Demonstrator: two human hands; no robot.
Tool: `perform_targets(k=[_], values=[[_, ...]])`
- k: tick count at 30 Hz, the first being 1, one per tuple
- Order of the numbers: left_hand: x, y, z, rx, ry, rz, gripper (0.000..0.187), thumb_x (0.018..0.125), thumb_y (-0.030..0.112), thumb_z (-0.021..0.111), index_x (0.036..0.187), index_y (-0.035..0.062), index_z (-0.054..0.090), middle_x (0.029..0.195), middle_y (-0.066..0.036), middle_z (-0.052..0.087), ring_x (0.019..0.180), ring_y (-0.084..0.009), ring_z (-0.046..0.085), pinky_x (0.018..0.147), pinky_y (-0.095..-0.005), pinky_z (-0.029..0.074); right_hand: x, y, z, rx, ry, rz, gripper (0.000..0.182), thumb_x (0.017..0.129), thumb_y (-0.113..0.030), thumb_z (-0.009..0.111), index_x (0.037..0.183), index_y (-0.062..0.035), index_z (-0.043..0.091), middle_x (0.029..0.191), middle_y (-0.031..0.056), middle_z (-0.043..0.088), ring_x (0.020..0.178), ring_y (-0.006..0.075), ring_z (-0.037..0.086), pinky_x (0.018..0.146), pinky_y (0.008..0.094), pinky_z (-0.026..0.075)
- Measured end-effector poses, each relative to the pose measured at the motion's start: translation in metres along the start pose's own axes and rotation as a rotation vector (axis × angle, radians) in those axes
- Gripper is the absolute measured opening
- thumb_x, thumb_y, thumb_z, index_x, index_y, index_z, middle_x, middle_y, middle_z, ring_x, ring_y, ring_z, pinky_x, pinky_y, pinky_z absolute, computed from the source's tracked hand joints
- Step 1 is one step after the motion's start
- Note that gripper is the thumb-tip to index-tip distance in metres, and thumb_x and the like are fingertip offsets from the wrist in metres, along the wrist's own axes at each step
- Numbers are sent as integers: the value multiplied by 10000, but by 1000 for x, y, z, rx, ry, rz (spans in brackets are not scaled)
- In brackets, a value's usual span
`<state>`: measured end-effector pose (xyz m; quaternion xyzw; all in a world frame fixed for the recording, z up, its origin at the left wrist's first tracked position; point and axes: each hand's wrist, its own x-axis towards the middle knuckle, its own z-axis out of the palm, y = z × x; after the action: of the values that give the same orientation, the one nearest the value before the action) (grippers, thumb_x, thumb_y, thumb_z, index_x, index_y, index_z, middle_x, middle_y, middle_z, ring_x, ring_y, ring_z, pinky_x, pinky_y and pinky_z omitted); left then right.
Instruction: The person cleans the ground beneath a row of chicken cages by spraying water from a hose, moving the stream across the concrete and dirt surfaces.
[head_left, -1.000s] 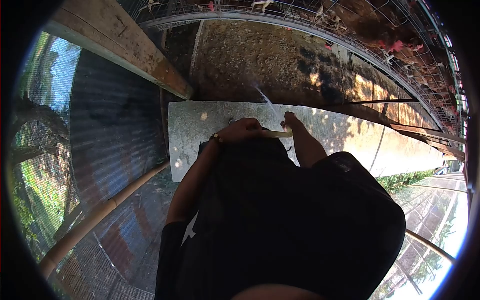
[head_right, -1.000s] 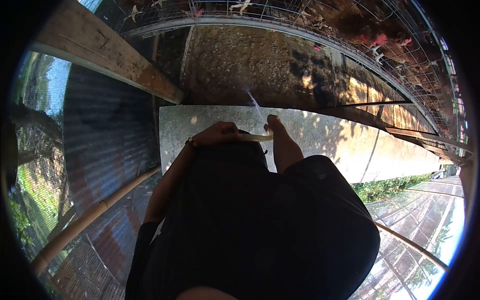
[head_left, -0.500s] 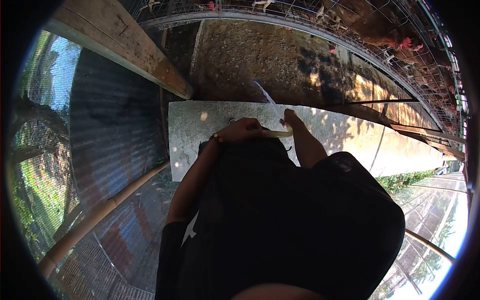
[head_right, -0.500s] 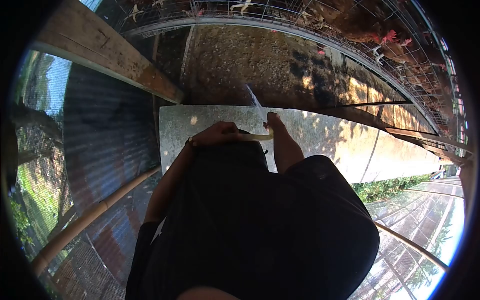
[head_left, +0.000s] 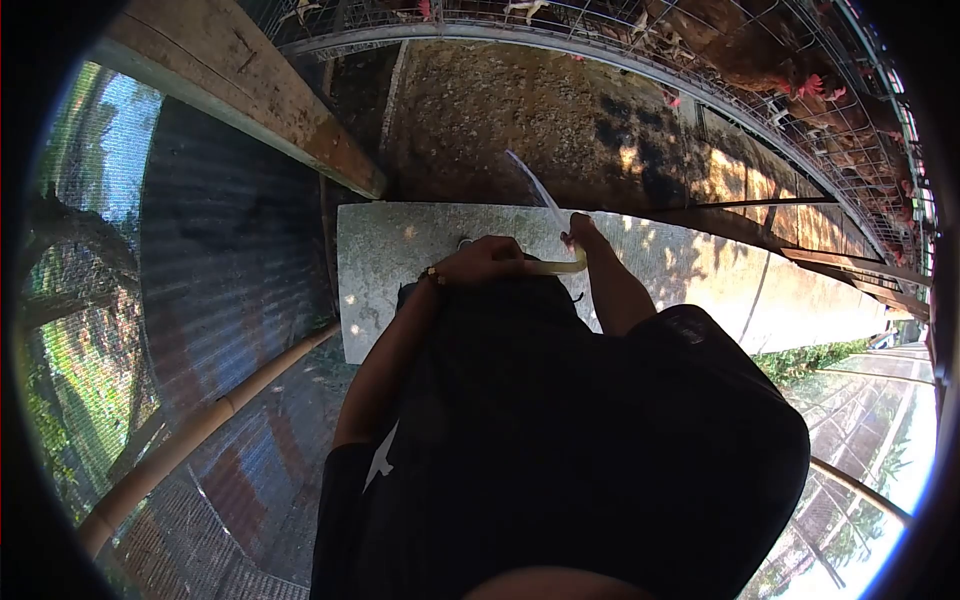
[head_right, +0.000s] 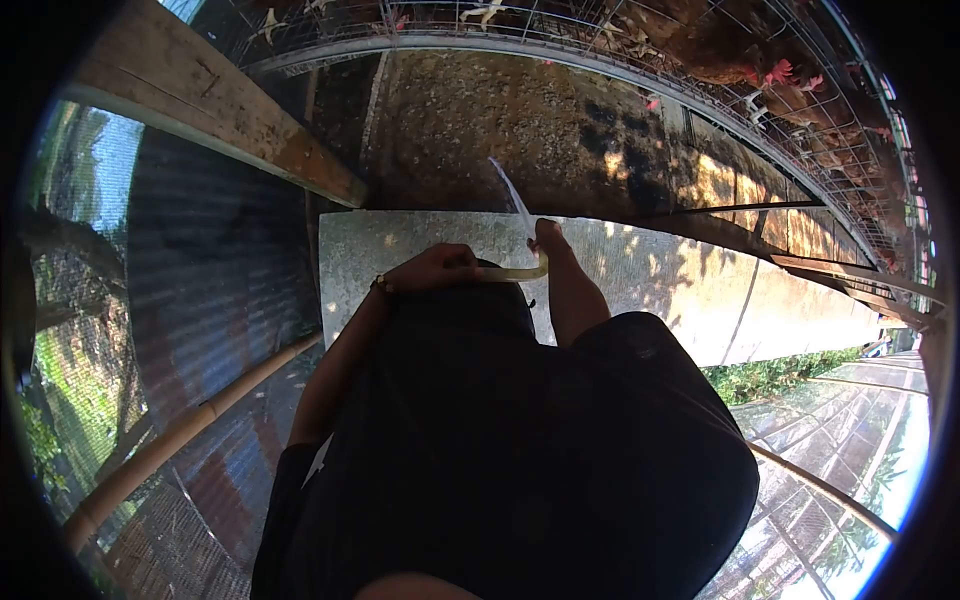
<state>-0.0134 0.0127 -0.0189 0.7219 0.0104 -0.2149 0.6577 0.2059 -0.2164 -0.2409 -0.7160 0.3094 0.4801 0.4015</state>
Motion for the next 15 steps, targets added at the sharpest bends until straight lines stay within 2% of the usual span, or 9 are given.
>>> perform_targets(k=[2,15], values=[[0,-3,0,-21,0,-9,313,938,353,643,969,41,645,887,-30,653,871,-97,577,797,-295,460,9,2,-1,-176,-41,-90,230,915,-108,390,828,76,498,579,234,502,445,287,527,358,437,352],[0,-2,0,-40,-1,-11,313,934,352,648,965,40,652,897,-34,653,882,-98,573,811,-291,457,16,17,-2,-195,-72,-30,268,894,-118,407,780,94,525,582,229,537,413,255,524,349,398,363]])
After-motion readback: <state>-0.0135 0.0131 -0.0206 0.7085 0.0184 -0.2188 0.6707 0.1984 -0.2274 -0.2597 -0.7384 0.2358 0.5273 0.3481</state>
